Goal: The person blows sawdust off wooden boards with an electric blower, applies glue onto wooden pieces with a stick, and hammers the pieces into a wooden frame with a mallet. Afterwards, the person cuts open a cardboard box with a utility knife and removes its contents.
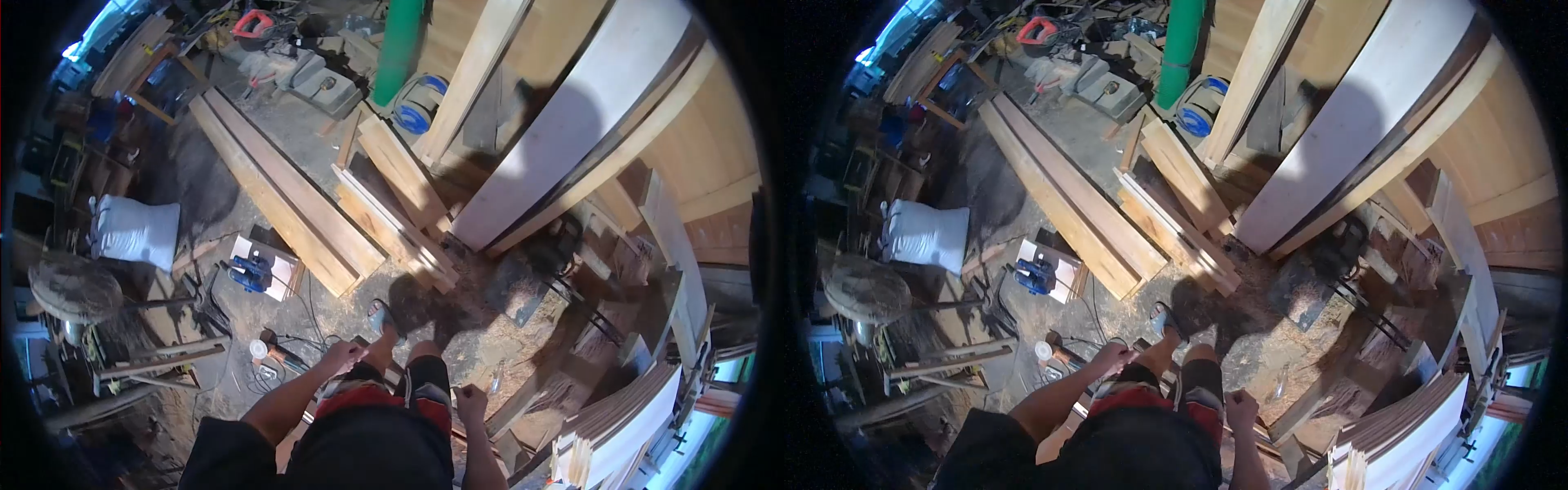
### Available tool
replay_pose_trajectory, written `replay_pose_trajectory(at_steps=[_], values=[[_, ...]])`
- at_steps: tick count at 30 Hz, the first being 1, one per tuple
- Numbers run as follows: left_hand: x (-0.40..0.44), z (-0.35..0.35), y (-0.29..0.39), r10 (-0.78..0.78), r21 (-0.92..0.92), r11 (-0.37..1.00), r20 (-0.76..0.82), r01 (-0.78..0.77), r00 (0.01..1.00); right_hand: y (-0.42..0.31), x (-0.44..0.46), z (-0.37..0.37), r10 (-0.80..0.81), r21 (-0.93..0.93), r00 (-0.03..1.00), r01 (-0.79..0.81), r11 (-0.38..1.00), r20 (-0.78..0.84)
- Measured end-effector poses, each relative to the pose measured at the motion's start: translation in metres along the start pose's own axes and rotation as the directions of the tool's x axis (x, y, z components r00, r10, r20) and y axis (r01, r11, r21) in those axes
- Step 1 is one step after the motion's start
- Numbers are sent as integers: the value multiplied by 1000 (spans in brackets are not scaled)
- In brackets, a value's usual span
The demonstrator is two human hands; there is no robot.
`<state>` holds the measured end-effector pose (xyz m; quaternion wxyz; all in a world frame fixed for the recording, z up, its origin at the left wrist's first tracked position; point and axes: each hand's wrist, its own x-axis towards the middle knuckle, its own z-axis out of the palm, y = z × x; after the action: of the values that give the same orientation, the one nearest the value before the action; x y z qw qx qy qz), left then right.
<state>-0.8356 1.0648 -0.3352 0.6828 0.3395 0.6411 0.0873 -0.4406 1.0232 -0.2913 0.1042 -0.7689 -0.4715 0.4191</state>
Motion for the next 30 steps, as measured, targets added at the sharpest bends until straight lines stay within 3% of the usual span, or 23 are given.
replay_pose_trajectory(at_steps=[1, 2, 4, 5, 7, 8, 9, 10, 11, 13, 14, 15, 16, 17, 18, 19, 21, 22, 25, 26, 27, 28, 30], values=[[1, -11, 21, 5, 213, 977, -43, 5, 999, -7, 21, 4, 11, 8, 1000, -11, 1000, -18], [7, -20, 19, -22, 161, 986, -91, 36, 996, -20, 40, 10, 11, 55, 1000, -12, 998, 21], [25, -30, -18, 50, -175, 980, -260, -98, 964, -49, 85, 29, -6, 157, 995, -10, 988, 99], [35, -38, -26, 39, -141, 986, -349, -94, 936, -78, 110, 33, 183, 110, 951, -215, 971, 248], [55, -56, -51, 21, -70, 995, -507, -66, 861, -88, 149, 74, 81, -28, 939, -76, 997, 336], [77, -73, -89, -45, -38, 999, -572, 28, 819, -90, 182, 101, 19, -86, 925, 15, 996, 379], [98, -83, -133, 16, 15, 1000, -726, -8, 688, -92, 203, 121, -71, -63, 887, 112, 992, 456], [131, -104, -176, -90, -199, 970, -823, -136, 561, -86, 208, 137, -91, -91, 860, 158, 983, 502], [127, -127, -142, -197, -294, 941, -878, -167, 435, -102, 222, 152, -125, -111, 831, 218, 970, 542], [129, -182, -95, -392, -370, 918, -786, 144, 478, -108, 239, 172, -77, -230, 734, 308, 923, 675], [159, -213, -178, -237, -252, 967, -852, 31, 467, -102, 242, 183, -8, -351, 688, 380, 856, 725], [175, -243, -204, -442, -512, 858, -775, -39, 451, -97, 243, 198, 52, -437, 628, 476, 763, 776], [182, -266, -199, -510, -575, 817, -757, -45, 407, -91, 239, 214, 117, -490, 561, 581, 650, 820], [192, -300, -220, -494, -494, 863, -778, 108, 388, -91, 234, 217, 135, -462, 607, 422, 780, 783], [229, -332, -304, -603, -653, 751, -739, -97, 301, -100, 228, 214, 178, -419, 654, 233, 878, 735], [242, -373, -363, -591, -660, 715, -746, -229, 307, -111, 223, 219, 155, -428, 659, 274, 861, 736], [277, -399, -358, -469, -447, 850, -883, -277, -15, -128, 221, 234, 115, -458, 688, 340, 821, 717], [280, -422, -356, -470, -463, 859, -883, -220, 23, -132, 218, 244, 152, -480, 682, 323, 816, 716], [294, -479, -387, -471, -511, 853, -841, -108, 266, -135, 207, 270, 208, -533, 696, 289, 795, 687], [306, -489, -387, -617, -660, 741, -743, -126, 259, -127, 202, 280, 192, -536, 708, 299, 790, 679], [310, -492, -393, -619, -676, 675, -737, -295, 271, -121, 194, 284, 177, -540, 720, 310, 783, 671], [310, -494, -373, -763, -806, 495, -582, -324, 281, -123, 188, 286, 235, -587, 715, 293, 755, 659], [312, -498, -354, -714, -823, 467, -567, -323, 411, -139, 194, 309, 309, -655, 710, 277, 703, 632]])
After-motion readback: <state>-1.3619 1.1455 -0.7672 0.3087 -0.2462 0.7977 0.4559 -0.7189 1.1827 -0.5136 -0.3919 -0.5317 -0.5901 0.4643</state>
